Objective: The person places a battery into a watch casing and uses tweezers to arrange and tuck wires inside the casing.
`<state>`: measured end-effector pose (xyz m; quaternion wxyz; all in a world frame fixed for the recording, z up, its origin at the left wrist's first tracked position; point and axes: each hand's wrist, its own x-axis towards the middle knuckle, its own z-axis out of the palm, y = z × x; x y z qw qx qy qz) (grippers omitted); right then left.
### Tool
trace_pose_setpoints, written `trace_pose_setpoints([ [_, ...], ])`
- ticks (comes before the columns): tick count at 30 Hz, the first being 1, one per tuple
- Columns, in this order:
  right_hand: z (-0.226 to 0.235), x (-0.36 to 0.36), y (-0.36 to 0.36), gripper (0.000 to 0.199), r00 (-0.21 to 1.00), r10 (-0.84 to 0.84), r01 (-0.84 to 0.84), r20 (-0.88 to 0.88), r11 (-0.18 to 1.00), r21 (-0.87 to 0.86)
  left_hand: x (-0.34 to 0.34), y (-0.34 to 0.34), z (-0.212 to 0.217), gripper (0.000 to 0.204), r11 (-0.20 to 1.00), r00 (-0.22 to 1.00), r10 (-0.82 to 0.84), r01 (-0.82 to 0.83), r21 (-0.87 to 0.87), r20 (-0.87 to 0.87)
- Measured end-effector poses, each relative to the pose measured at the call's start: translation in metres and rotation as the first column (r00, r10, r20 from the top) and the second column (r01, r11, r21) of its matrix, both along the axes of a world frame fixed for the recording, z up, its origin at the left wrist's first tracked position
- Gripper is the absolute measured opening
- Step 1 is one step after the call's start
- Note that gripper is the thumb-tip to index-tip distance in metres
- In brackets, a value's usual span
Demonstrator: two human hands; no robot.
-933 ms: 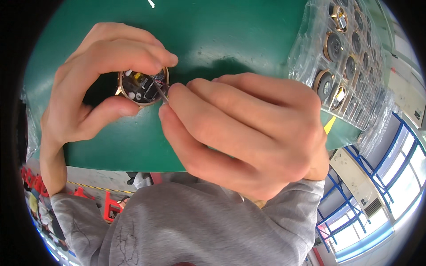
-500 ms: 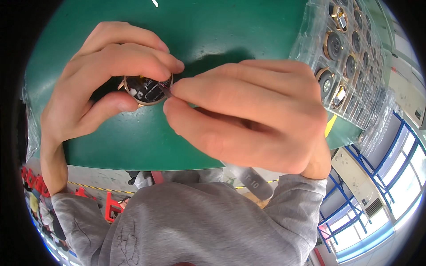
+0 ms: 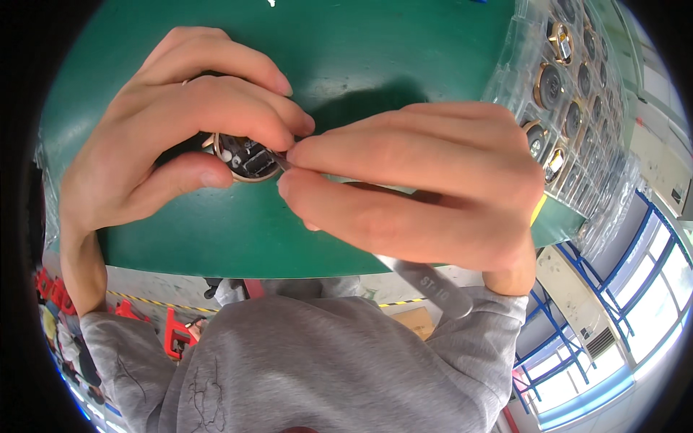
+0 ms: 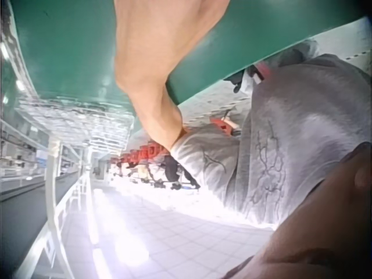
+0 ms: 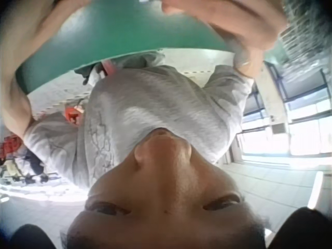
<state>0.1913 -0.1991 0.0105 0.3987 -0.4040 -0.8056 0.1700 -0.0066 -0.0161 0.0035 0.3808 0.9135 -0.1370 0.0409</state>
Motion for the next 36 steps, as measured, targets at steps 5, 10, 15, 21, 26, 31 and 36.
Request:
trace_pose_setpoints([
  [5,0.004,0.008,0.003,0.024,0.997,0.069,-0.071,-0.019,0.991,-0.118,0.000,0.001,0.000,0.036,0.999,1.000,-0.027,0.027,-0.025,-0.008],
  [10,0.005,0.007,0.004,0.026,0.994,0.098,-0.104,-0.047,0.984,-0.145,0.002,0.003,0.001,0.037,0.998,0.999,-0.053,0.053,-0.043,-0.007],
  [15,0.008,0.003,0.005,0.028,0.998,0.060,-0.064,-0.029,0.984,-0.169,0.000,0.001,-0.001,0.038,0.998,0.999,-0.042,0.042,-0.038,-0.007],
  [21,0.012,0.009,0.004,0.028,0.993,0.116,-0.111,0.018,0.973,-0.202,0.001,0.000,-0.003,0.038,0.998,0.999,-0.041,0.041,-0.051,0.001],
  [26,0.008,0.005,0.004,0.029,0.995,0.098,-0.099,-0.014,0.979,-0.178,0.001,-0.001,-0.003,0.038,0.998,0.999,-0.039,0.039,-0.054,0.009],
  [31,0.004,0.004,0.004,0.029,0.997,0.076,-0.079,-0.030,0.989,-0.124,0.001,-0.001,-0.004,0.038,0.998,0.999,-0.032,0.033,-0.058,0.015],
  [36,0.009,0.004,0.004,0.028,0.998,0.068,-0.067,0.000,0.987,-0.148,0.000,-0.003,-0.004,0.039,0.998,1.000,-0.018,0.020,-0.067,0.020],
])
